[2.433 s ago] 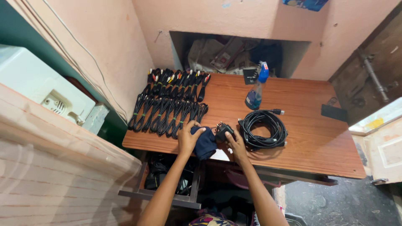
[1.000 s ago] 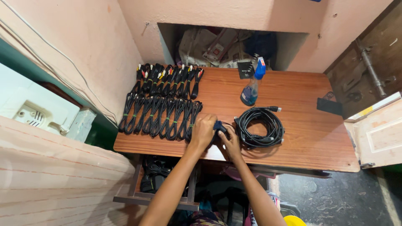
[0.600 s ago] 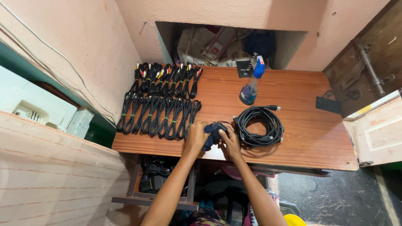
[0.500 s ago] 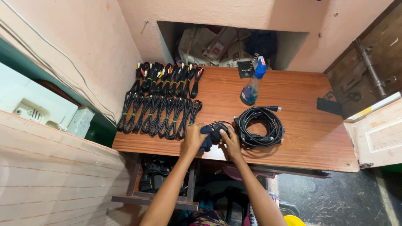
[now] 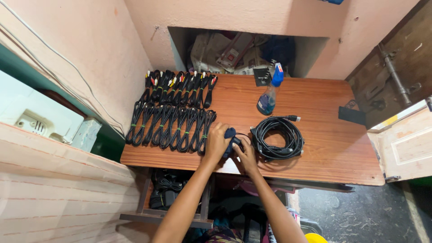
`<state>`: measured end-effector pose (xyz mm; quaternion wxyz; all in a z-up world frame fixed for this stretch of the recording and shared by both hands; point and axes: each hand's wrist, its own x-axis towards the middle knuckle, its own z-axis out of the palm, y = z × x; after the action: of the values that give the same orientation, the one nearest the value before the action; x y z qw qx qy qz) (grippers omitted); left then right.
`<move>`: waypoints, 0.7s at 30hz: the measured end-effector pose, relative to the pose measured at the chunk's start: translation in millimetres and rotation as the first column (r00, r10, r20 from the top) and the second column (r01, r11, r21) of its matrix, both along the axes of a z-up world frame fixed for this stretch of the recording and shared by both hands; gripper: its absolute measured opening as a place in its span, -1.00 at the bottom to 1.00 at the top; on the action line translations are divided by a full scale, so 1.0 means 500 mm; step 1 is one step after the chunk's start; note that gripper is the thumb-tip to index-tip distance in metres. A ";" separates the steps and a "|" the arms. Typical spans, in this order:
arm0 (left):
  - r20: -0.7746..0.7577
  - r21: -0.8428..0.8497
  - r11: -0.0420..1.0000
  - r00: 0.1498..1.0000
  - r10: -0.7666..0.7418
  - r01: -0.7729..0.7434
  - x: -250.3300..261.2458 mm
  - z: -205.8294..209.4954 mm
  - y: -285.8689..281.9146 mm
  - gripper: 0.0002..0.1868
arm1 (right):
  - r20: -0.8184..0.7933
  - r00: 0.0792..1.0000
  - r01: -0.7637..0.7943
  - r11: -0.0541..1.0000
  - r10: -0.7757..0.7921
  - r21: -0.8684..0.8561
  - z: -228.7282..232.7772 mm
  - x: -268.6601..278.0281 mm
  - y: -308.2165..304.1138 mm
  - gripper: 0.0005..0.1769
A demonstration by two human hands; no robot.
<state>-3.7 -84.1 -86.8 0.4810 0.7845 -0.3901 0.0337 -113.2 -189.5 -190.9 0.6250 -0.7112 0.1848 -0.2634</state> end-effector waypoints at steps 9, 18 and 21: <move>-0.049 0.053 0.998 0.998 0.038 -0.035 -0.011 -0.059 0.053 -0.76 | 0.088 0.996 -0.067 0.873 0.028 0.483 0.004 -0.001 0.003 -0.71; -0.036 0.078 0.996 0.998 0.045 -0.042 -0.005 -0.048 0.082 -0.56 | 0.212 0.977 -0.141 0.828 0.028 0.543 -0.009 -0.004 0.003 -0.63; -0.141 0.093 0.991 0.984 0.105 -0.093 -0.025 -0.019 0.099 -0.62 | 0.197 0.979 -0.117 0.917 0.043 0.380 -0.008 -0.001 -0.003 -0.64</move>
<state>-16.2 -34.6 -96.3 0.4716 0.8233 -0.3155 -0.0165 -113.7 -190.9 -194.8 0.7788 -0.5520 0.1453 -0.2604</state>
